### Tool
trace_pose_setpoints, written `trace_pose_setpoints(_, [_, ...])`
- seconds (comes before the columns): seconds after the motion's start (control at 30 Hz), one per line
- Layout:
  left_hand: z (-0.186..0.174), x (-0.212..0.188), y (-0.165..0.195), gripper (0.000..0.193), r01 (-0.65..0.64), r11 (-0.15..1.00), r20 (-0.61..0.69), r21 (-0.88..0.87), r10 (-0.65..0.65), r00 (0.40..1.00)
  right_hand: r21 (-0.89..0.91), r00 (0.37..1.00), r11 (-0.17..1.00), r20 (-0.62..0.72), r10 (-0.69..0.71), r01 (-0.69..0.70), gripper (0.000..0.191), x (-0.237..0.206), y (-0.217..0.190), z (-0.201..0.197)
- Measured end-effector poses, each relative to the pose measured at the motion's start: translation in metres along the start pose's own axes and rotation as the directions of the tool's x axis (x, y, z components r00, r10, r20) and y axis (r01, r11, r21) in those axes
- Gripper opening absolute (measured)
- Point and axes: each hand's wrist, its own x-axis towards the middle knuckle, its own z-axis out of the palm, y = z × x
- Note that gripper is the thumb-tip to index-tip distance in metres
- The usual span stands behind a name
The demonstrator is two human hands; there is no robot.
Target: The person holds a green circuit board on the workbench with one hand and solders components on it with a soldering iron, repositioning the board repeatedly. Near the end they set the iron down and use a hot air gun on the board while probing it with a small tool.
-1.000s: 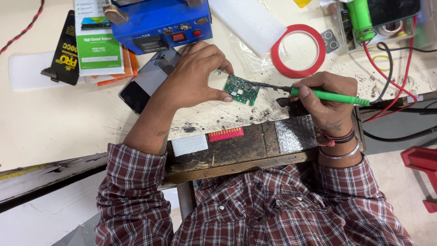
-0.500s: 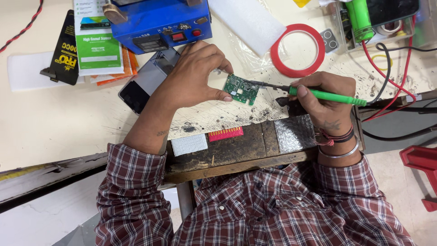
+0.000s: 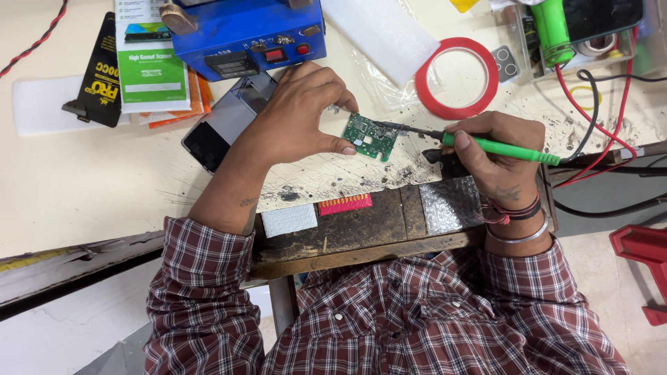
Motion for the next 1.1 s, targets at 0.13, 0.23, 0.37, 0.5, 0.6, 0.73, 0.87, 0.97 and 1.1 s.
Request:
trace_pose_setpoints(0.13, [0.0004, 0.0004, 0.0014, 0.062, 0.025, 1.000, 0.009, 0.000, -0.025, 1.000, 0.034, 1.000, 0.999, -0.012, 0.006, -0.006, 0.020, 0.0010, 0.0007, 0.0000])
trace_pose_setpoints(0.23, [-0.0006, 0.0009, 0.0016, 0.062, 0.020, 1.000, 0.010, 0.008, -0.020, 1.000, -0.003, 1.000, 1.000, -0.002, -0.012, 0.012, 0.019, 0.0012, 0.0002, -0.0001])
trace_pose_setpoints(0.37, [-0.0008, 0.0009, 0.0021, 0.062, 0.025, 1.000, 0.014, -0.001, -0.025, 1.000, -0.008, 1.000, 1.000, -0.003, -0.002, 0.002, 0.019, 0.0005, -0.0008, -0.0003])
trace_pose_setpoints(0.5, [-0.0015, 0.0004, 0.0020, 0.062, -0.001, 1.000, 0.004, 0.001, 0.001, 1.000, 0.009, 1.000, 1.000, -0.001, 0.001, -0.001, 0.020, 0.0000, -0.0010, -0.0001])
trace_pose_setpoints(0.6, [-0.0010, -0.0001, 0.0025, 0.061, 0.016, 1.000, 0.007, -0.005, -0.016, 1.000, 0.020, 1.000, 1.000, 0.011, 0.011, -0.011, 0.020, 0.0000, -0.0005, 0.0003])
trace_pose_setpoints(0.73, [-0.0020, 0.0002, 0.0018, 0.062, 0.007, 1.000, 0.007, -0.003, -0.007, 1.000, 0.024, 1.000, 1.000, -0.014, 0.013, -0.012, 0.020, 0.0000, -0.0001, 0.0006])
trace_pose_setpoints(0.87, [-0.0006, 0.0006, 0.0023, 0.061, 0.024, 1.000, 0.010, -0.012, -0.024, 1.000, -0.002, 1.000, 1.000, 0.005, -0.007, 0.007, 0.019, 0.0003, 0.0002, 0.0002])
trace_pose_setpoints(0.97, [-0.0009, 0.0007, 0.0017, 0.062, 0.016, 1.000, 0.011, -0.001, -0.016, 1.000, 0.019, 1.000, 1.000, -0.011, 0.002, -0.002, 0.019, 0.0003, 0.0005, 0.0001])
trace_pose_setpoints(1.1, [0.0008, 0.0009, 0.0018, 0.061, 0.032, 0.999, 0.008, -0.003, -0.032, 0.999, 0.013, 1.000, 1.000, 0.009, 0.013, -0.013, 0.018, 0.0003, -0.0001, 0.0003])
